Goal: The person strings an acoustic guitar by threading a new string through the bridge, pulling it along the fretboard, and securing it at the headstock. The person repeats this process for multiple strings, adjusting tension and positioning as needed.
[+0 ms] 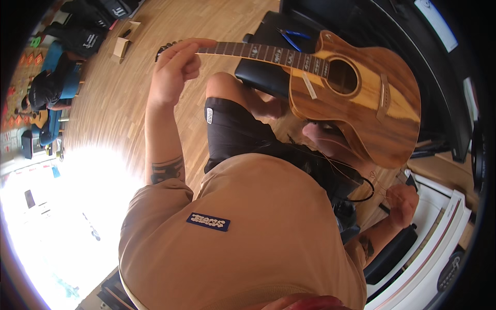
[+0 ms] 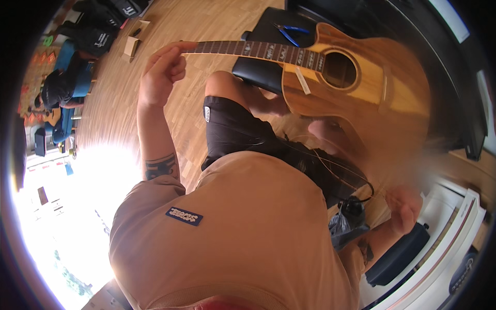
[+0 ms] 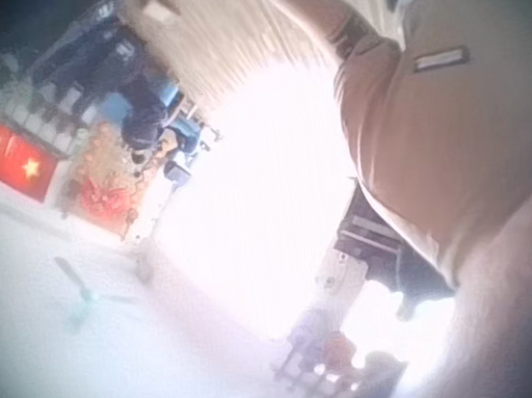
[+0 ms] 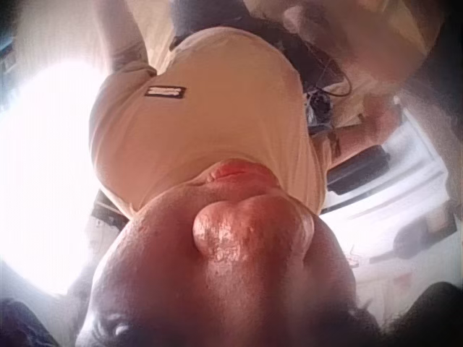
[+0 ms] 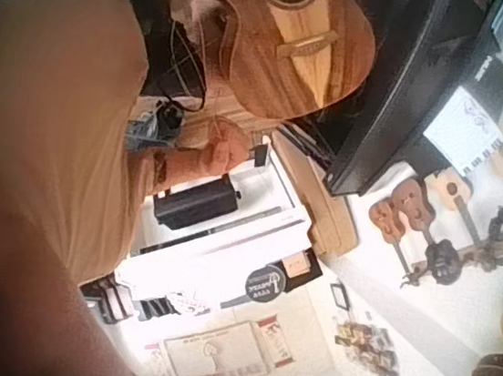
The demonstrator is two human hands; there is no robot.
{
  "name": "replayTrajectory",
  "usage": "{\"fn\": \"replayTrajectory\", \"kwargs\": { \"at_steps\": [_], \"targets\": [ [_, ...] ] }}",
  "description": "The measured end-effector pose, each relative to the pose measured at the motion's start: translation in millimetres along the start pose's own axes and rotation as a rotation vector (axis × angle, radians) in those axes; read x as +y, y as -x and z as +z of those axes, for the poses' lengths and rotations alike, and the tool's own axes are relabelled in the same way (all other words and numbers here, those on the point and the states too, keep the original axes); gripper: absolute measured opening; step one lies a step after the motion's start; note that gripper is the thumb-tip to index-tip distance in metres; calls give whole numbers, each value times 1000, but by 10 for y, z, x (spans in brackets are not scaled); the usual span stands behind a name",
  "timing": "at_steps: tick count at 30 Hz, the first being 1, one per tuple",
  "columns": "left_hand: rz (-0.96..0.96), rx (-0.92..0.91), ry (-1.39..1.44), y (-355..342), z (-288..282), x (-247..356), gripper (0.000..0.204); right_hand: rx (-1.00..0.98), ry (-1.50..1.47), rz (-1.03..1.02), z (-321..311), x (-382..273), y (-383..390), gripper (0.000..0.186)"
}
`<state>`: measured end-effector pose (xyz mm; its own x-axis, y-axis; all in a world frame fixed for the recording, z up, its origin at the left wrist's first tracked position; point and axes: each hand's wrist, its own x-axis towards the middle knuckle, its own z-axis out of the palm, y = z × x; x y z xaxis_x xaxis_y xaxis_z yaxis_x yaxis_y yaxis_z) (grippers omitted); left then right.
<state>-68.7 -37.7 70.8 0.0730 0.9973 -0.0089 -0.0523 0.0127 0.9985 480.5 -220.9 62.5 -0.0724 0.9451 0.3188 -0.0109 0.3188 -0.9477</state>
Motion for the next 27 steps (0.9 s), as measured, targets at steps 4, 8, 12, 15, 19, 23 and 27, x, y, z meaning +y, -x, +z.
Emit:
{"fn": "replayTrajectory", "kwargs": {
  "at_steps": [4,8,12,15,19,23,27],
  "targets": [
    [43,-42,-30,37,90,84,32,-280,-255,-86,140,-160,-360,56],
    [130,28,-42,2,106,92,28,-208,-430,-63,103,-2,-470,55],
    [158,186,-102,104,-32,268,27,-258,-365,-156,396,-224,-788,54],
    [201,270,-53,118,-473,294,28,-78,-488,-245,152,-306,-726,51],
    [233,514,-25,180,-1032,343,29,33,-711,-239,-241,-544,-685,48],
    [238,754,-167,136,-1844,46,28,91,-635,-289,-486,-784,-739,47],
    [373,1013,-607,132,-2971,-585,23,1116,-176,-309,-212,-1050,-1045,47]
  ]
}}
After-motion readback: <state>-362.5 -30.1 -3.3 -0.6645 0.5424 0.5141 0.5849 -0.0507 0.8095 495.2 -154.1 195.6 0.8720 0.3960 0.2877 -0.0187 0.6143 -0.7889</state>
